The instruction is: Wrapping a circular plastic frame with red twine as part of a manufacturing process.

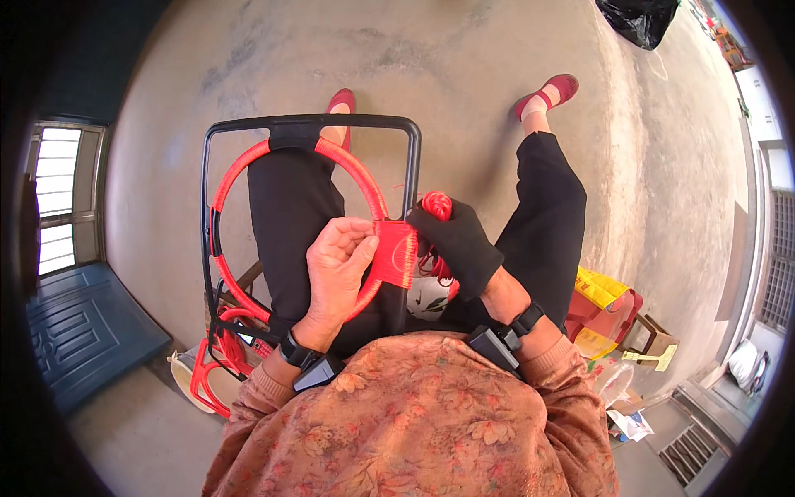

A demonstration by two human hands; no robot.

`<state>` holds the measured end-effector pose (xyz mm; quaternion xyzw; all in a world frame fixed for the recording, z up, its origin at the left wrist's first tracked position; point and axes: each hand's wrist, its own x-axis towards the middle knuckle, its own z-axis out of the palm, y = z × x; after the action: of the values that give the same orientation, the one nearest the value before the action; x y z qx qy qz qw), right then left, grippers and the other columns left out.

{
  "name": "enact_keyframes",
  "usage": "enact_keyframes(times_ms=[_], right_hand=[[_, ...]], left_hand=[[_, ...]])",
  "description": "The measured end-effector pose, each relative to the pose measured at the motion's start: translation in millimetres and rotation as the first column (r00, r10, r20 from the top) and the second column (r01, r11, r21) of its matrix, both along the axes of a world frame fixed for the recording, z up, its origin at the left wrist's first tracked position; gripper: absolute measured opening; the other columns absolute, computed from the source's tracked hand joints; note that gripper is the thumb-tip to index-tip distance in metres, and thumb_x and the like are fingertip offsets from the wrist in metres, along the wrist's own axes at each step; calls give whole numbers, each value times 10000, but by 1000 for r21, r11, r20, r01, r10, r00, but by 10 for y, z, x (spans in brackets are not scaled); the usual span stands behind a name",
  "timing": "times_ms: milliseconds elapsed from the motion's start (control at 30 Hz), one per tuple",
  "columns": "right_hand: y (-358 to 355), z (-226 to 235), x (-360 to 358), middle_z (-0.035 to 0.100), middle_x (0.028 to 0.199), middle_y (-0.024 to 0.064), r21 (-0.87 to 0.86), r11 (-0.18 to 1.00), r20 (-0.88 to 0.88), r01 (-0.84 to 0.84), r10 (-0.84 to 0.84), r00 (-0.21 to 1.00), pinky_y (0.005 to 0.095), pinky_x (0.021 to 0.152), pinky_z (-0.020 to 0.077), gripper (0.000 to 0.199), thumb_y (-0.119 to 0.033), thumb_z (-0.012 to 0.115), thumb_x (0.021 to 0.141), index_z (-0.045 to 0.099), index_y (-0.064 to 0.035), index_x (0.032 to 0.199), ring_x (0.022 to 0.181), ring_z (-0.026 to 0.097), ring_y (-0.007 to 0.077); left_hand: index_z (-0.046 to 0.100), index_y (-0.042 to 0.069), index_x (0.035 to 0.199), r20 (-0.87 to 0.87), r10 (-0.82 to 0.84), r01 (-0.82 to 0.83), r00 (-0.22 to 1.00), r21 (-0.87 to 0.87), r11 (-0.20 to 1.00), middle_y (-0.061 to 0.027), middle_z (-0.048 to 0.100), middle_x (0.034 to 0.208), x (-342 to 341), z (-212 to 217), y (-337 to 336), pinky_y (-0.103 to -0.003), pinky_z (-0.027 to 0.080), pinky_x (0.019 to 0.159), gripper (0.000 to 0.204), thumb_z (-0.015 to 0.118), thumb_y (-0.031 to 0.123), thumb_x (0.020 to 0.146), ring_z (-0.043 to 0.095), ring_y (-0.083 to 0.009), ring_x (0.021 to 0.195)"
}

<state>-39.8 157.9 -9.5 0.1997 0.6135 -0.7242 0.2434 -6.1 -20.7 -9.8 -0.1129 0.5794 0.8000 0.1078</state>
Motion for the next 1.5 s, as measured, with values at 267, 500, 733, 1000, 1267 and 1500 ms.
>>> enact_keyframes(times_ms=[267, 500, 733, 1000, 1267, 1500], right_hand=[[-47, -95, -39, 603, 713, 18, -18, 999, -34, -29, 29, 999, 241, 549, 455, 190, -172, 649, 861, 631, 4, 931, 590, 540, 70], [-38, -247, -49, 600, 709, 16, -20, 999, -38, -41, 40, 999, 242, 540, 458, 192, -187, 646, 869, 619, -3, 912, 592, 543, 71], [-85, -247, -53, 586, 681, 13, -15, 998, -49, -54, 53, 997, 252, 512, 451, 189, -197, 629, 881, 614, -9, 871, 564, 532, 74], [-102, -287, -51, 581, 672, 12, 29, 998, -67, -49, 50, 996, 262, 509, 448, 191, -199, 613, 888, 608, -9, 862, 558, 532, 81], [-98, -193, -23, 591, 689, 12, 10, 998, -95, -63, 64, 993, 260, 526, 448, 179, -189, 610, 887, 617, -10, 884, 578, 536, 74], [-91, -223, 41, 598, 713, 10, -6, 1000, -129, -27, 27, 991, 254, 544, 456, 164, -179, 615, 886, 614, -16, 905, 596, 539, 68]], left_hand=[[566, -20, 1056, 14, 64, -63, 998, -87, 994, -39, 644, 941, 31, -41, 14, -173, 464, 748, 182, 596, -56, 880, 586, -48, 847], [559, -21, 1073, 31, 106, -103, 994, -83, 991, -39, 641, 933, 18, -42, 56, -168, 456, 717, 193, 583, -61, 885, 577, -44, 826], [519, 4, 985, -44, 5, -14, 999, -220, 975, -12, 584, 843, -97, -17, 22, -169, 418, 639, 163, 562, -88, 857, 537, -21, 751], [516, 10, 948, -55, -85, 62, 995, -333, 941, 6, 577, 776, -139, -101, -37, -172, 408, 600, 122, 538, -69, 858, 527, -17, 697], [630, -21, 987, -150, -43, -55, 988, -595, 802, -4, 636, 747, -100, -128, 5, -196, 478, 618, 102, 570, 32, 925, 579, -38, 684], [640, -21, 937, -369, -150, -185, 917, -729, 659, -49, 609, 674, -160, -122, 24, -225, 479, 545, 71, 595, 21, 900, 562, -39, 599]])
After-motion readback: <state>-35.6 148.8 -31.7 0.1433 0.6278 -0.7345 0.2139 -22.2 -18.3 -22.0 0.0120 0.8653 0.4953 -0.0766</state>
